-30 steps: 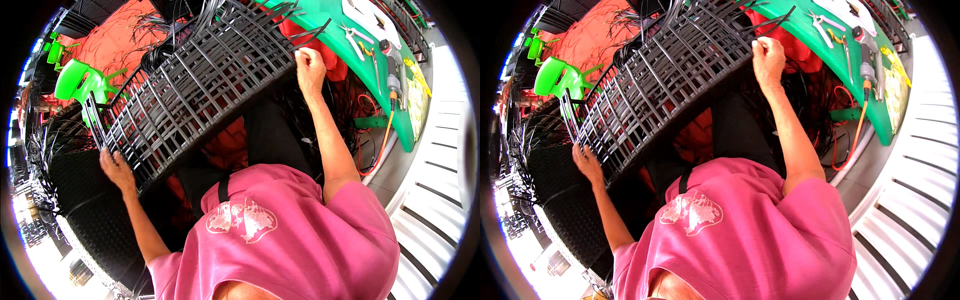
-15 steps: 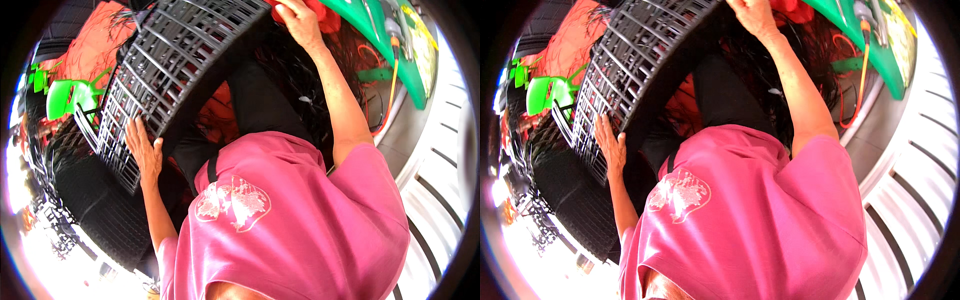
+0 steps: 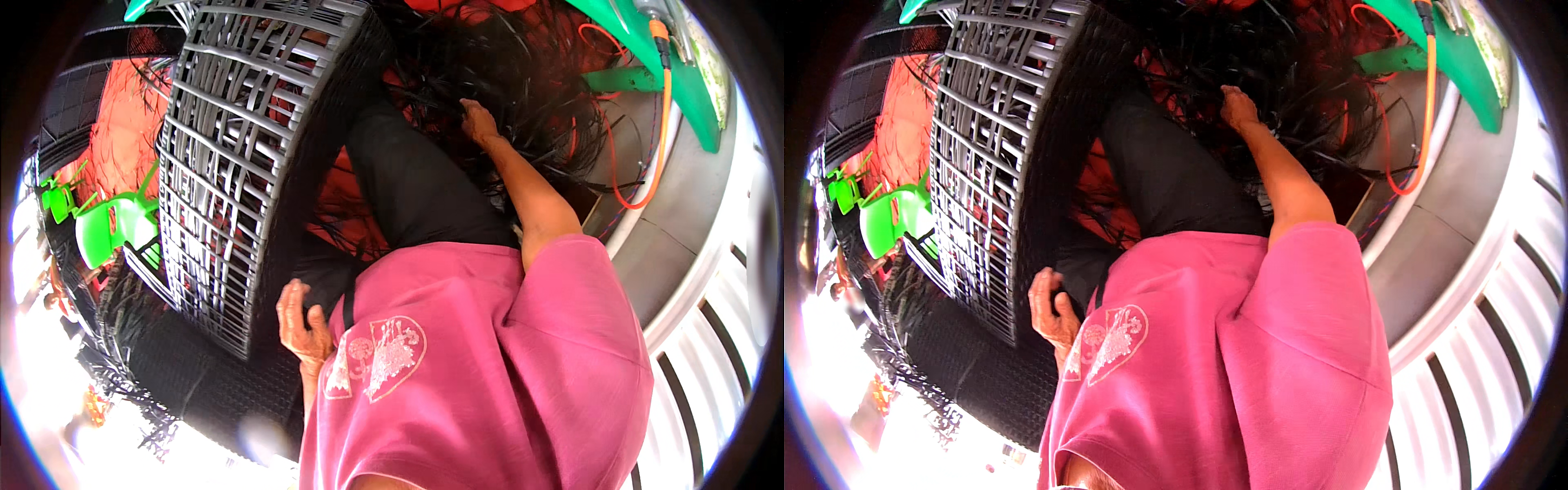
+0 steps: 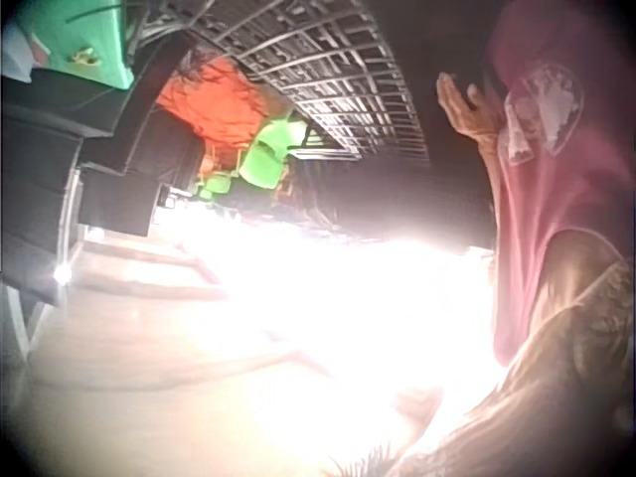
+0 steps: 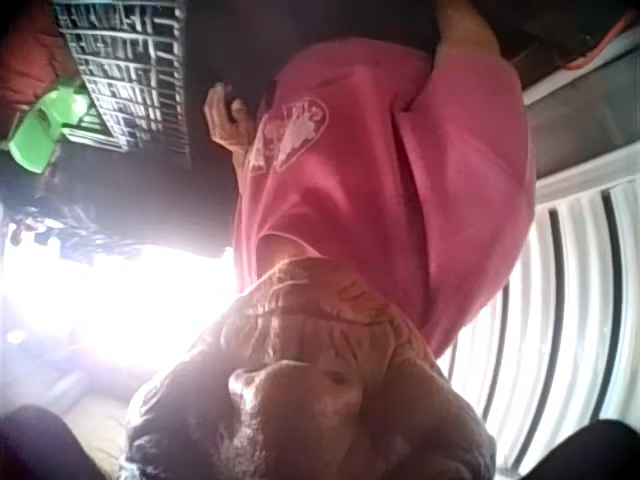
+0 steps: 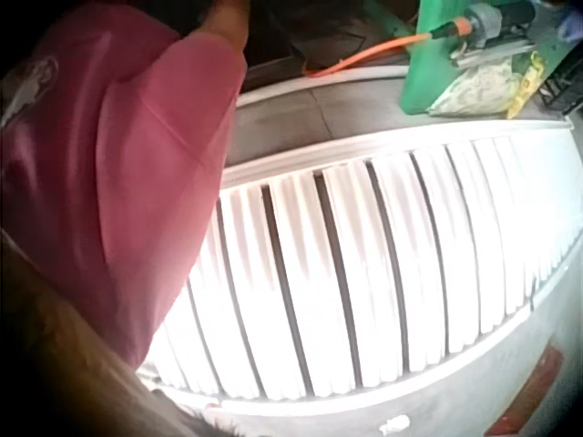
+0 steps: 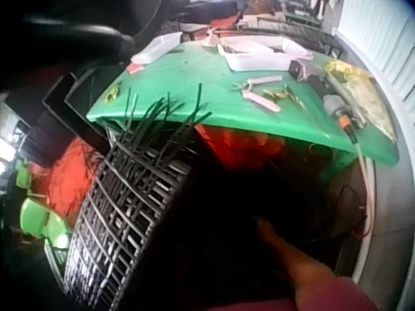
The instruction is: The person weaves black plastic strips through a metal furniture frame, pulling them tight and securing them by hand.
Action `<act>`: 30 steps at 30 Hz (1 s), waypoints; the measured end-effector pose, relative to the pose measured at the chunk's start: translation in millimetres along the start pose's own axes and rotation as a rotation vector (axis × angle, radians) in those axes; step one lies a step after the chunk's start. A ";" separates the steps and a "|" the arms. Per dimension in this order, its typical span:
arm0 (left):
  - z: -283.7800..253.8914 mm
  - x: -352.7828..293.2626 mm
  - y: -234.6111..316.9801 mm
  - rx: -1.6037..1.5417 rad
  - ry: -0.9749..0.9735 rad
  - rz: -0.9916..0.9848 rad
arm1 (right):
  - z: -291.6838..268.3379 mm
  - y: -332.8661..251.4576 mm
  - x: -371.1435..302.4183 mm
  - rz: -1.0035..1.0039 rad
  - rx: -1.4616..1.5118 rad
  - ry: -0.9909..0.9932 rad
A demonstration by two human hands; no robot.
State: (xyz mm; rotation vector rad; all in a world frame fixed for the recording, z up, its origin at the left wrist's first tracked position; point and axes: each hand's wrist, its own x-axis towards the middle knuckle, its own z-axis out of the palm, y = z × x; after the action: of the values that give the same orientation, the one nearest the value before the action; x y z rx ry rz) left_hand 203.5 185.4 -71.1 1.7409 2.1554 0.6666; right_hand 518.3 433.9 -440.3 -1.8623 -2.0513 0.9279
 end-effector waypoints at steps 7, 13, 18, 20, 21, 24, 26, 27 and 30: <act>-0.8 0.6 3.4 -0.023 -0.007 -0.164 | 23.2 -22.9 29.3 0.194 -0.011 -0.242; 6.1 16.7 7.8 -0.021 -0.051 -0.075 | -25.3 -65.7 -4.5 0.297 0.064 -0.408; 13.1 25.8 12.2 -0.080 -0.069 -0.042 | -16.7 -46.5 -69.6 0.078 -0.030 0.286; 13.5 17.4 7.3 -0.077 -0.081 -0.068 | -40.3 -22.5 -80.6 0.255 0.026 0.390; 13.5 12.9 1.6 -0.067 -0.101 -0.073 | -41.0 -9.7 -86.9 0.368 0.003 0.503; 16.1 5.2 -4.4 -0.026 -0.142 -0.020 | -49.3 14.9 -87.8 0.783 0.101 0.246; 18.3 -2.2 -6.2 -0.021 -0.155 0.043 | -48.2 11.8 -82.6 0.959 0.238 -0.042; 17.6 -6.3 -0.9 -0.071 -0.193 -0.067 | -42.6 4.3 -78.9 0.959 0.210 -0.066; 20.5 -17.3 -5.4 -0.101 -0.196 -0.044 | -35.0 -24.7 -62.6 0.993 0.124 -0.057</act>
State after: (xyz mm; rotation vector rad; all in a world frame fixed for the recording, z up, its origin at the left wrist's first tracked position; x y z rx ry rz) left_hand 213.0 171.2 -92.5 1.6300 1.9868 0.5576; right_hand 528.4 384.8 -383.3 -2.8050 -0.9475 1.2471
